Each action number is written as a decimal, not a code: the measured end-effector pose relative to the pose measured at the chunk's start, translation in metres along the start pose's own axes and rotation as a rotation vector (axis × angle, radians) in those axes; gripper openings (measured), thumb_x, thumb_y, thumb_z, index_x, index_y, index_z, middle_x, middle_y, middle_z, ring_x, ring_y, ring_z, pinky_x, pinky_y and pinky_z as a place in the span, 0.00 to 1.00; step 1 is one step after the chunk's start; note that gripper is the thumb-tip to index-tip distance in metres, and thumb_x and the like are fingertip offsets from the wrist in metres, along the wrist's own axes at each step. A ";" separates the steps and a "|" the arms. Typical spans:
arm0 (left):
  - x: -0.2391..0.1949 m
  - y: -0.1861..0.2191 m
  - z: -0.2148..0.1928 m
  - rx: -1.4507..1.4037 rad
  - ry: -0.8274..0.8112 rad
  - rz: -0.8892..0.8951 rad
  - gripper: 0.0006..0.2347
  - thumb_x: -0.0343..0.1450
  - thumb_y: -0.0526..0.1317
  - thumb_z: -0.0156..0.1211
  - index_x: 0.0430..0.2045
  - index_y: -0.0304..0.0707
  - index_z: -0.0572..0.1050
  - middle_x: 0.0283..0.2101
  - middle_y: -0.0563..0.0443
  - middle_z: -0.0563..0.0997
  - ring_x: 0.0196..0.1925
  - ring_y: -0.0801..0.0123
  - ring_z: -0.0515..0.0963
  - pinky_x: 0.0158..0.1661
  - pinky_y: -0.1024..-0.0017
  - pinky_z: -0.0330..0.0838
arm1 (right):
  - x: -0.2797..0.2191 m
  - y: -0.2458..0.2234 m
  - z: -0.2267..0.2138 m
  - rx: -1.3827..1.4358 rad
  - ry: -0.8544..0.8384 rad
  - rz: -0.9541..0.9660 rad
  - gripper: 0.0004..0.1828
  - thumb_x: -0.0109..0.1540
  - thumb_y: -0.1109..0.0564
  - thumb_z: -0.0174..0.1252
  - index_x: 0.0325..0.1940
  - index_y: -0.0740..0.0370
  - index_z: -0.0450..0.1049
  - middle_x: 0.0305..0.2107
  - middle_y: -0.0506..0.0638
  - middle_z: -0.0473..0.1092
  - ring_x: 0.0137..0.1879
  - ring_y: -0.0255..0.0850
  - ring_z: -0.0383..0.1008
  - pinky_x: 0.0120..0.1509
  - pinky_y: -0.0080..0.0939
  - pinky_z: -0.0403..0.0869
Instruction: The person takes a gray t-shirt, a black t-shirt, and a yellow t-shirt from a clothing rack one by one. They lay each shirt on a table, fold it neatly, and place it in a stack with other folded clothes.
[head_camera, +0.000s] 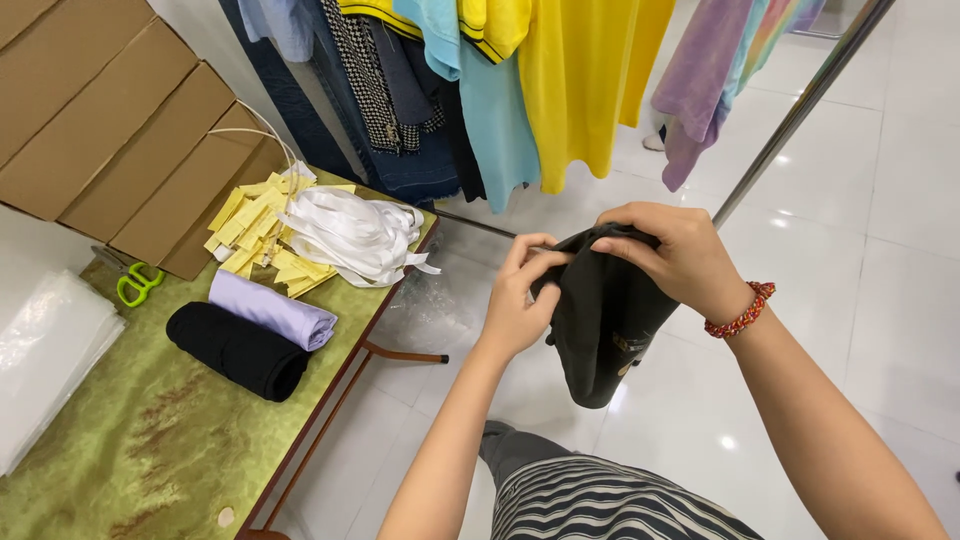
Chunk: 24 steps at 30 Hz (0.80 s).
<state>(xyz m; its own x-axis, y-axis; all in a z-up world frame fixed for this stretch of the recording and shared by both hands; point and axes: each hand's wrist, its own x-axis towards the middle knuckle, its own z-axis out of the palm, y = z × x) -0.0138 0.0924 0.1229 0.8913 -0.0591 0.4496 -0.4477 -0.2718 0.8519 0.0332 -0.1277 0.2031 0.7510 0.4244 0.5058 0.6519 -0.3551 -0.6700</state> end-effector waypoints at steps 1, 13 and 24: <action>0.001 -0.003 0.001 -0.001 -0.003 0.001 0.15 0.68 0.26 0.53 0.43 0.44 0.82 0.53 0.50 0.78 0.45 0.59 0.83 0.51 0.58 0.79 | 0.001 0.001 -0.002 -0.001 0.002 0.002 0.09 0.65 0.60 0.68 0.50 0.58 0.84 0.35 0.54 0.83 0.43 0.52 0.85 0.48 0.45 0.81; -0.032 -0.029 0.009 0.436 -0.608 -0.345 0.14 0.67 0.58 0.70 0.32 0.52 0.86 0.60 0.50 0.76 0.60 0.56 0.72 0.60 0.50 0.61 | -0.002 0.023 -0.019 -0.085 0.094 0.014 0.10 0.64 0.62 0.72 0.49 0.63 0.82 0.34 0.57 0.81 0.43 0.54 0.84 0.49 0.46 0.80; -0.084 -0.088 0.068 0.328 -0.276 -0.257 0.09 0.72 0.49 0.70 0.36 0.46 0.84 0.49 0.50 0.81 0.60 0.57 0.78 0.59 0.53 0.68 | -0.027 0.038 -0.031 -0.092 0.116 0.048 0.08 0.68 0.60 0.70 0.51 0.60 0.81 0.35 0.54 0.80 0.43 0.53 0.83 0.50 0.48 0.79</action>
<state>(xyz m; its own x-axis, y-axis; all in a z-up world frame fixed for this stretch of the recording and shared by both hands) -0.0445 0.0563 -0.0080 0.9755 -0.1900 0.1105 -0.2040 -0.5957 0.7769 0.0404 -0.1785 0.1809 0.7853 0.3075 0.5374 0.6176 -0.4501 -0.6449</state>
